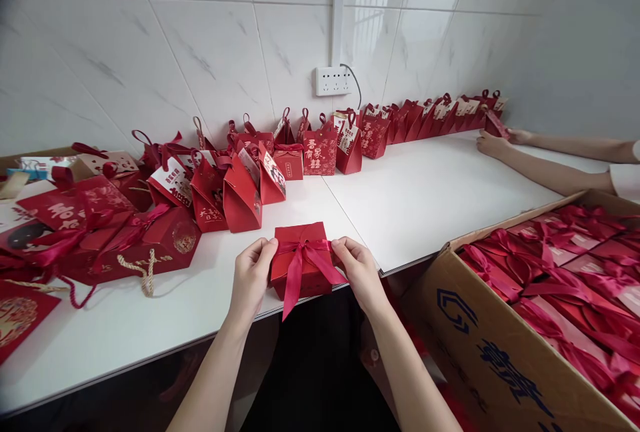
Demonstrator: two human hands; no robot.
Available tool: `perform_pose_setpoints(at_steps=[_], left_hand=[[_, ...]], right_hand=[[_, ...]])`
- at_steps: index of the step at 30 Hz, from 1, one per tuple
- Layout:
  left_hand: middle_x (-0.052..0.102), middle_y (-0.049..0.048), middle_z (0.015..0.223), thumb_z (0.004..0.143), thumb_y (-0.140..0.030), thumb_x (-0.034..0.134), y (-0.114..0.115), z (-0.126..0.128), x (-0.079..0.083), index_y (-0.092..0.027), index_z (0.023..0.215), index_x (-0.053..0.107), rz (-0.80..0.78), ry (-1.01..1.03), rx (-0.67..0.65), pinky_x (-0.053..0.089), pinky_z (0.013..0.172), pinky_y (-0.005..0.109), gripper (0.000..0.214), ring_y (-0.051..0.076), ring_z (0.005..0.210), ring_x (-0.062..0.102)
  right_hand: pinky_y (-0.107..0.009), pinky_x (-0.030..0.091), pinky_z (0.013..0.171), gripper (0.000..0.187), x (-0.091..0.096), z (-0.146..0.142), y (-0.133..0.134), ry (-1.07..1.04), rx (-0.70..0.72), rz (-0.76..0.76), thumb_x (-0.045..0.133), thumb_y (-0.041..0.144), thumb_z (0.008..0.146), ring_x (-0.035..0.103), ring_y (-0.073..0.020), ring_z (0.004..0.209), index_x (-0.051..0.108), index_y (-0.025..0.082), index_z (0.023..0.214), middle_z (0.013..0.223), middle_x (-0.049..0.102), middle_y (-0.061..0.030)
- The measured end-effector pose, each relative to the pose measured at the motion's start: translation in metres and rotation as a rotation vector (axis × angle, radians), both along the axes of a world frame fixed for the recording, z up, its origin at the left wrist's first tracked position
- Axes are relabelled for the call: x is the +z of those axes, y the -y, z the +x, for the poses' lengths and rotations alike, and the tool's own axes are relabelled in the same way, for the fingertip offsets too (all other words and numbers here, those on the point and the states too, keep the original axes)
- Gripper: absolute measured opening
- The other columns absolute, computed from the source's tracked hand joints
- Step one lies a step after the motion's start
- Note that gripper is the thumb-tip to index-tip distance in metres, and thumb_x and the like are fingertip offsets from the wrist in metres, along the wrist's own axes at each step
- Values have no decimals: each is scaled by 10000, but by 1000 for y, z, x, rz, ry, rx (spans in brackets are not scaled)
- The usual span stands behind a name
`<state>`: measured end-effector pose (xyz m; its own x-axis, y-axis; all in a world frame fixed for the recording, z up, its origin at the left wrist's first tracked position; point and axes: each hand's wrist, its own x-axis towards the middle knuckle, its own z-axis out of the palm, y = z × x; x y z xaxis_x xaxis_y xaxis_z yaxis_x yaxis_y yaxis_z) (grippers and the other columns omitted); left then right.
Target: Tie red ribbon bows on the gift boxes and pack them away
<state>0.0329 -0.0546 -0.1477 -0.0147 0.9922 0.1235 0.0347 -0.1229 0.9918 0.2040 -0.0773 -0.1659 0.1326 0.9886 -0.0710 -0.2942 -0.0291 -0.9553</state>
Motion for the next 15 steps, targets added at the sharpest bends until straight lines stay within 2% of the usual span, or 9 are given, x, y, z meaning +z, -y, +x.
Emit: perform_pose_setpoints(at_steps=[3, 5, 6, 8, 9, 11, 13, 15], left_hand=[[220, -61, 541, 841, -420, 507, -1, -5, 0, -203, 583, 250, -47, -3, -19, 217, 444, 220, 424, 85, 489, 231], [249, -64, 526, 843, -474, 486, 0, -9, 1, -209, 599, 280, -111, 1, -56, 216, 419, 219, 415, 85, 459, 251], [268, -67, 520, 836, -496, 490, 1, -10, 2, -210, 608, 303, -134, -5, -76, 219, 408, 217, 410, 85, 447, 263], [321, -67, 525, 807, -500, 536, 2, -11, 5, -206, 630, 371, -128, -45, -92, 248, 405, 211, 381, 84, 441, 302], [349, -66, 534, 791, -482, 566, 3, -10, 7, -203, 642, 407, -104, -71, -85, 268, 410, 208, 355, 83, 445, 324], [408, -55, 557, 775, -440, 598, 4, -8, 11, -194, 664, 463, -52, -112, -53, 303, 423, 205, 302, 85, 459, 365], [464, -38, 585, 785, -417, 592, 6, -7, 14, -187, 677, 492, -9, -122, -17, 335, 437, 203, 273, 93, 484, 416], [501, -24, 624, 808, -398, 576, 12, -6, 18, -184, 692, 502, 51, -131, 29, 358, 448, 196, 255, 98, 518, 461]], right_hand=[[-226, 439, 579, 346, -9, 14, 0, 31, -60, 39, 654, 509, 753, 516, -121, 624, 559, 186, 672, 666, 540, 3], [-292, 499, 747, 353, -12, 23, 1, 62, -20, 166, 631, 546, 759, 595, -192, 885, 617, 218, 888, 893, 616, -46], [-339, 496, 835, 457, -12, 26, 1, 87, 55, 232, 634, 579, 742, 572, -227, 1043, 592, 244, 1050, 1065, 610, -73], [-411, 456, 947, 760, -9, 28, 3, 196, 253, 321, 683, 614, 673, 462, -270, 1244, 426, 282, 1308, 1340, 482, -109], [-426, 446, 967, 867, -6, 28, 3, 275, 342, 337, 720, 591, 645, 442, -280, 1270, 350, 284, 1367, 1391, 435, -118], [-427, 472, 946, 923, 0, 24, 3, 425, 440, 324, 756, 494, 655, 507, -282, 1210, 276, 268, 1411, 1363, 466, -126], [-428, 486, 933, 918, 4, 20, 3, 517, 451, 309, 742, 394, 699, 567, -269, 1135, 217, 252, 1438, 1307, 514, -121], [-452, 439, 993, 961, 4, 16, 4, 569, 405, 342, 728, 341, 719, 538, -268, 1177, 131, 254, 1466, 1347, 476, -127]])
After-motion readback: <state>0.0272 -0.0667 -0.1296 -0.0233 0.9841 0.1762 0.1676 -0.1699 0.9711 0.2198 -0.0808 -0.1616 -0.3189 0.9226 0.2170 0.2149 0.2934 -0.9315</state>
